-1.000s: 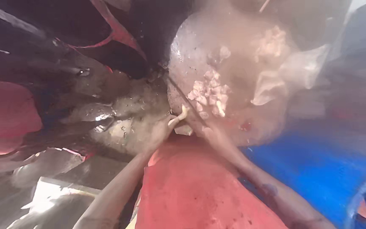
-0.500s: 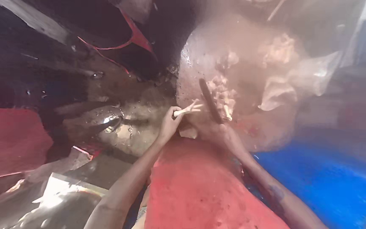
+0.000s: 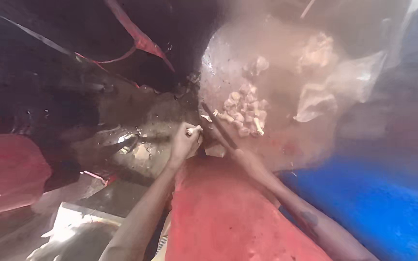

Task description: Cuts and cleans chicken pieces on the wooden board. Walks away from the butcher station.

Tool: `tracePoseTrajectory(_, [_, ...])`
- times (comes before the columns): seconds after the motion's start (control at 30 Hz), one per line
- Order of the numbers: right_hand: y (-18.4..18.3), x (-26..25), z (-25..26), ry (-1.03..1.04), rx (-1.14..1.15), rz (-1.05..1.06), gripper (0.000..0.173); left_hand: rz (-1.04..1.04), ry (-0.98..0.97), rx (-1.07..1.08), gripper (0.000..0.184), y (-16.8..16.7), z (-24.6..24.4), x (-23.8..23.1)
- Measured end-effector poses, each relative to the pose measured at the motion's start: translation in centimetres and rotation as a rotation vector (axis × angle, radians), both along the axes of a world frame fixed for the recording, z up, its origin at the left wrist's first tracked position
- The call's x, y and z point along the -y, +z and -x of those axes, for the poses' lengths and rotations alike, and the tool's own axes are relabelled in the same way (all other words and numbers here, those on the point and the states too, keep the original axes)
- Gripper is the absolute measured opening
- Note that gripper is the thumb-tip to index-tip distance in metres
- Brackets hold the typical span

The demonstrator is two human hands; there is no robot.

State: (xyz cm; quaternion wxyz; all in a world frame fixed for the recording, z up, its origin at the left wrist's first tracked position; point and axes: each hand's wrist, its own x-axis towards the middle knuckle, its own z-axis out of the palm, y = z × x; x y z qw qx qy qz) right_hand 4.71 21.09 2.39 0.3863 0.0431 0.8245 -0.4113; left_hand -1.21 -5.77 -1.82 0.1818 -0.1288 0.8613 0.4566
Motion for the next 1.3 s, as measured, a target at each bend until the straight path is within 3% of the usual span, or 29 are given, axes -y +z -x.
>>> tracePoseTrajectory(0.07, [0.3, -1.2, -0.8, -0.123, -0.119, 0.097, 0.057, -0.273, 0.038, 0.017, 0.026, 1.0, 1.5, 0.5])
tracePoseTrajectory(0.1, [0.3, -1.8, -1.2, -0.182, -0.175, 0.118, 0.065, -0.315, -0.055, 0.025, 0.034, 1.2, 2.2, 0.1])
tracePoseTrajectory(0.17, [-0.3, -2.8, -1.4, -0.281, -0.232, 0.113, 0.074, -0.055, -0.36, -0.077, 0.06, -0.8, 4.1, -2.1])
tracePoseTrajectory(0.2, [-0.9, -3.4, -1.5, -0.314, -0.246, 0.071, 0.071, 0.118, -0.477, -0.185, 0.057, -2.7, 4.4, -3.4])
tracePoseTrajectory(0.27, [-0.9, -4.8, -1.8, -0.327, -0.233, -0.019, 0.064, 0.286, -0.621, -0.294, 0.034, -5.0, 3.8, -4.2])
tracePoseTrajectory(0.37, [0.0, -5.5, -2.7, -0.301, -0.18, -0.091, 0.056, 0.355, -0.728, -0.132, 0.027, -4.3, 3.3, -0.1])
tracePoseTrajectory(0.47, [-0.3, -4.2, -3.0, -0.24, -0.05, 0.046, 0.051, 0.396, -0.545, 0.017, 0.025, -5.4, 8.4, 5.8])
tracePoseTrajectory(0.53, [-2.2, -2.7, -1.6, -0.219, 0.02, 0.217, 0.041, 0.233, -0.296, -0.054, 0.029, -4.4, 15.1, 6.2])
tracePoseTrajectory(0.6, [-3.9, -1.6, -0.7, -0.298, 0.133, 0.313, 0.043, 0.042, -0.149, -0.162, 0.046, -1.5, 20.9, 3.2])
tracePoseTrajectory(0.67, [-4.2, -1.8, -0.3, -0.402, 0.122, 0.247, 0.045, 0.009, -0.147, -0.265, 0.048, 1.0, 24.8, -1.3])
tracePoseTrajectory(0.8, [-2.8, -4.1, -2.2, -0.392, 0.038, -0.077, 0.049, 0.104, -0.58, -0.192, 0.04, 0.6, 28.8, -11.3])
tracePoseTrajectory(0.97, [-1.1, -6.8, -4.2, -0.054, 0.078, -0.191, 0.055, 0.254, -0.914, -0.176, 0.051, -2.3, 30.7, -21.4])
tracePoseTrajectory(1.03, [-1.5, -6.5, -4.8, -0.038, 0.04, -0.223, 0.053, 0.29, -0.915, -0.146, 0.049, -2.2, 30.4, -22.2])
tracePoseTrajectory(1.13, [-3.9, -5.7, -6.2, -0.081, -0.012, -0.258, 0.049, 0.248, -0.805, -0.091, 0.028, -2.2, 30.2, -19.4])
tracePoseTrajectory(1.2, [-4.4, -5.7, -6.3, -0.113, 0.012, -0.25, 0.049, 0.225, -0.725, -0.054, 0.029, -1.6, 29.9, -17.3])
tracePoseTrajectory(1.3, [-4.8, -5.8, -6.8, -0.164, 0.006, -0.228, 0.048, 0.337, -0.84, -0.188, 0.042, -2.7, 29.3, -16.5])
